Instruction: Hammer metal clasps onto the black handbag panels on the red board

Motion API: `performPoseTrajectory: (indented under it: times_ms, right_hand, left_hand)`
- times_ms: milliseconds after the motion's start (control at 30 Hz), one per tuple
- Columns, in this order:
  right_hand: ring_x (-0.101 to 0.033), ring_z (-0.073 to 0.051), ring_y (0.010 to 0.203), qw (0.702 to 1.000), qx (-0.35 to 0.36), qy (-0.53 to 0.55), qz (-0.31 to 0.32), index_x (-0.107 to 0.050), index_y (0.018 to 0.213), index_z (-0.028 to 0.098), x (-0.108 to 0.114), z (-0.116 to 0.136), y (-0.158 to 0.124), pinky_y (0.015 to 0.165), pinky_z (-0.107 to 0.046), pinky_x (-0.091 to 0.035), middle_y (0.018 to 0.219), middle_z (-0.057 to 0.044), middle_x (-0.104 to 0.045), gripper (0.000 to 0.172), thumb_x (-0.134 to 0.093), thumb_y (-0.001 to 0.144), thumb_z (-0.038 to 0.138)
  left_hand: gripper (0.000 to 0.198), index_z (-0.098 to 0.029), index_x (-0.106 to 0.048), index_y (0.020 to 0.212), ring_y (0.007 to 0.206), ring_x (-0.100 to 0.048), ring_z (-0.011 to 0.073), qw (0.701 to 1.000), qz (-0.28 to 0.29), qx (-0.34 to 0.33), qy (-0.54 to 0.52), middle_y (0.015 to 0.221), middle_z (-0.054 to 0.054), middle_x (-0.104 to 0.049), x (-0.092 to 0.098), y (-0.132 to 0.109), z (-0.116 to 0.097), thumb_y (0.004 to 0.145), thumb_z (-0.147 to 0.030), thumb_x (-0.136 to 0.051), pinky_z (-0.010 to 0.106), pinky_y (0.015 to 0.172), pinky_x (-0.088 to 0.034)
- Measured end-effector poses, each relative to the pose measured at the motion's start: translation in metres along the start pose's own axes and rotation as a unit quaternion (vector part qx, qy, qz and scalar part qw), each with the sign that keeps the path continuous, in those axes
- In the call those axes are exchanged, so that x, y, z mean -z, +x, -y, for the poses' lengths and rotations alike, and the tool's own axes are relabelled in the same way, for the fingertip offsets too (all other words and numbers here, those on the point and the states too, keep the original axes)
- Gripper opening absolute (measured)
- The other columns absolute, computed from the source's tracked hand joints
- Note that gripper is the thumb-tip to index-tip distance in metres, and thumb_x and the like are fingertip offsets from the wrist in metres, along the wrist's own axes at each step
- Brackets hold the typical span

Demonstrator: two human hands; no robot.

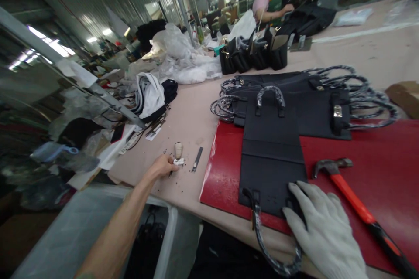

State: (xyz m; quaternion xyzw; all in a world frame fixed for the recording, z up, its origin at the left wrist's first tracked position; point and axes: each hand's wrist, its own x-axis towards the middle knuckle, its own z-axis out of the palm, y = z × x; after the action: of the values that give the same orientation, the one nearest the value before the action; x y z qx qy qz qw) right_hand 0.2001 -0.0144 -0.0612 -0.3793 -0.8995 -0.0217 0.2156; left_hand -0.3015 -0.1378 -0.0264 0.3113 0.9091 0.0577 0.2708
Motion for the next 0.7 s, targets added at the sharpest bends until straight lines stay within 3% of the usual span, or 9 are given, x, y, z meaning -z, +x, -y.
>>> performPoseTrajectory:
  times_ms: [167, 333, 433, 600, 700]
  right_hand:
    - [-0.059, -0.044, 0.119, 1.000, 0.001, 0.011, 0.003, -0.061, 0.132, 0.011, 0.002, 0.000, 0.000, 0.104, -0.067, -0.046, 0.134, -0.022, -0.060, 0.057, -0.032, 0.104, 0.051]
    - [-0.058, -0.043, 0.120, 0.999, -0.022, 0.027, 0.000, -0.063, 0.131, 0.010, 0.002, 0.002, 0.001, 0.109, -0.067, -0.043, 0.131, -0.021, -0.061, 0.056, -0.036, 0.103, 0.051]
    - [-0.055, -0.041, 0.126, 0.998, -0.049, 0.042, 0.018, -0.063, 0.133, 0.011, 0.009, 0.010, 0.000, 0.113, -0.065, -0.039, 0.135, -0.020, -0.059, 0.051, -0.040, 0.102, 0.046]
    - [-0.047, -0.038, 0.135, 0.993, -0.088, 0.071, 0.039, -0.059, 0.140, 0.013, 0.019, 0.022, -0.002, 0.120, -0.064, -0.030, 0.144, -0.017, -0.054, 0.050, -0.051, 0.096, 0.037]
    - [-0.046, -0.037, 0.136, 0.990, -0.105, 0.085, 0.043, -0.059, 0.140, 0.014, 0.021, 0.025, -0.003, 0.122, -0.064, -0.026, 0.145, -0.017, -0.054, 0.050, -0.054, 0.094, 0.034]
  left_hand:
    - [0.016, -0.016, -0.063, 0.072, 0.047, -0.056, 0.0130, 0.999, 0.050, 0.011, -0.019, 0.050, -0.002, -0.057, 0.003, 0.005, 0.000, 0.080, -0.023, -0.075, 0.019, 0.048, -0.041]
    - [0.013, -0.017, -0.063, 0.079, 0.047, -0.055, 0.0114, 0.999, 0.053, 0.007, 0.003, 0.050, -0.006, -0.056, 0.005, 0.006, 0.007, 0.073, -0.014, -0.074, 0.018, 0.049, -0.041]
    - [0.010, -0.018, -0.061, 0.069, 0.046, -0.056, 0.0137, 0.997, 0.059, -0.008, 0.041, 0.047, -0.004, -0.054, 0.006, 0.006, 0.004, 0.073, -0.016, -0.069, 0.020, 0.049, -0.039]
    - [0.031, -0.021, -0.048, 0.048, 0.041, -0.052, 0.0180, 0.992, 0.071, -0.040, 0.098, 0.040, -0.001, -0.047, 0.005, 0.011, -0.009, 0.073, -0.023, -0.068, 0.025, 0.046, -0.036]
    - [0.033, -0.022, -0.047, 0.045, 0.040, -0.054, 0.0192, 0.991, 0.072, -0.043, 0.102, 0.039, 0.000, -0.049, 0.007, 0.010, -0.002, 0.070, -0.021, -0.068, 0.025, 0.044, -0.036]
